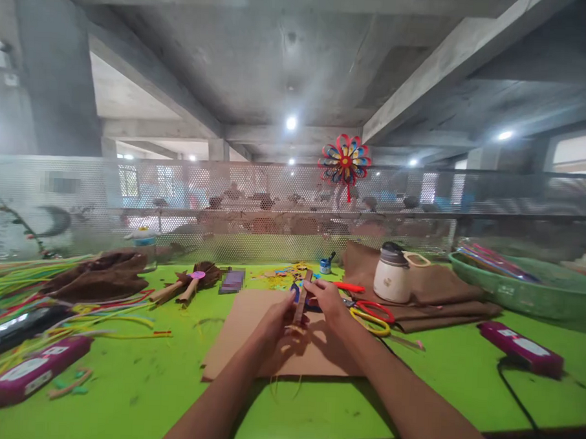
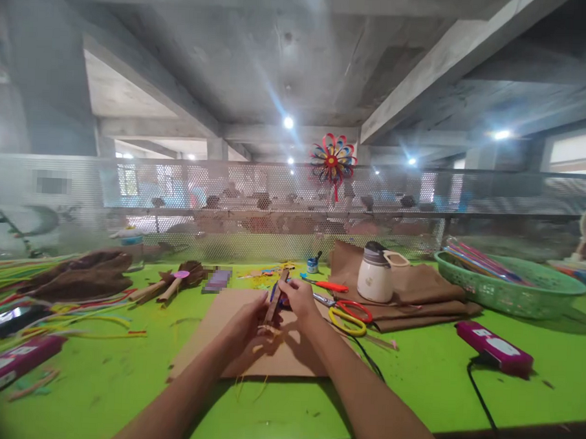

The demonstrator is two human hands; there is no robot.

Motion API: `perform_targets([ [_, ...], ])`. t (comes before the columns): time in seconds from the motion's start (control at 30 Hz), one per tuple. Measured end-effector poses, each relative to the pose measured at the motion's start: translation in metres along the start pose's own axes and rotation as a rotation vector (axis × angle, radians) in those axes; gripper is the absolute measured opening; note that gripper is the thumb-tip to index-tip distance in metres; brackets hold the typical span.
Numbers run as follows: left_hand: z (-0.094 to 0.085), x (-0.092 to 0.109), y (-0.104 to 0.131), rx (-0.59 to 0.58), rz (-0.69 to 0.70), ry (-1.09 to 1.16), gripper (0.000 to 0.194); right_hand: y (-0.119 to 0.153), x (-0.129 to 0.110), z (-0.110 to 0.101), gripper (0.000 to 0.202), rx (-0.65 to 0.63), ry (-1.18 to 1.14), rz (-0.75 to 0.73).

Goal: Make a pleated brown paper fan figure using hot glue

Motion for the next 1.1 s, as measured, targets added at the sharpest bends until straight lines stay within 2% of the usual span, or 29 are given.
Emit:
perform_targets([
  [0.17,-0.001,0.009,0.005,0.065,0.006,-0.090,0.056,0.002,-0.001,-0.002,0.030,-0.070,-0.133,0.057],
  [0.37,0.008,0.022,0.011,0.005,0.056,-0.154,0.037,-0.002,-0.009,-0.014,0.026,-0.144,-0.258,0.081],
  [0.5,0.005,0.024,0.011,-0.005,0.048,-0.200,0.027,-0.002,-0.016,-0.018,0.023,-0.263,-0.290,0.075],
  [0.6,-0.005,0.023,0.010,0.074,0.031,-0.287,0.023,0.000,-0.019,-0.017,0.024,-0.353,-0.327,0.106],
  [0.7,-0.014,0.022,0.010,0.142,-0.014,-0.401,0.015,0.003,-0.021,-0.015,0.021,-0.391,-0.366,0.124],
  [0.83,-0.033,0.031,0.013,0.391,-0.018,-0.487,0.030,0.005,-0.021,-0.012,0.023,-0.390,-0.367,0.102],
  [0.9,-0.038,0.039,0.015,0.503,0.033,-0.494,0.027,0.005,-0.019,-0.010,0.022,-0.374,-0.323,0.081],
  [0.93,-0.038,0.042,0.015,0.518,0.070,-0.487,0.023,0.006,-0.017,-0.007,0.021,-0.372,-0.298,0.070],
  [1.0,-0.032,0.046,0.014,0.470,0.153,-0.442,0.018,0.008,-0.012,0.001,0.021,-0.384,-0.250,0.060],
  [1.1,-0.009,0.044,0.010,0.234,0.226,-0.322,0.029,0.015,-0.002,0.018,0.025,-0.389,-0.171,0.069],
])
Point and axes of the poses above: each hand's wrist, its own y-axis away from the middle knuckle, its own z-axis out of the palm, x = y × z, the point moved 5 cm from there along -y, towards the middle knuckle, and after that the axes turned 11 degrees about -x, right-handed, at the moved point
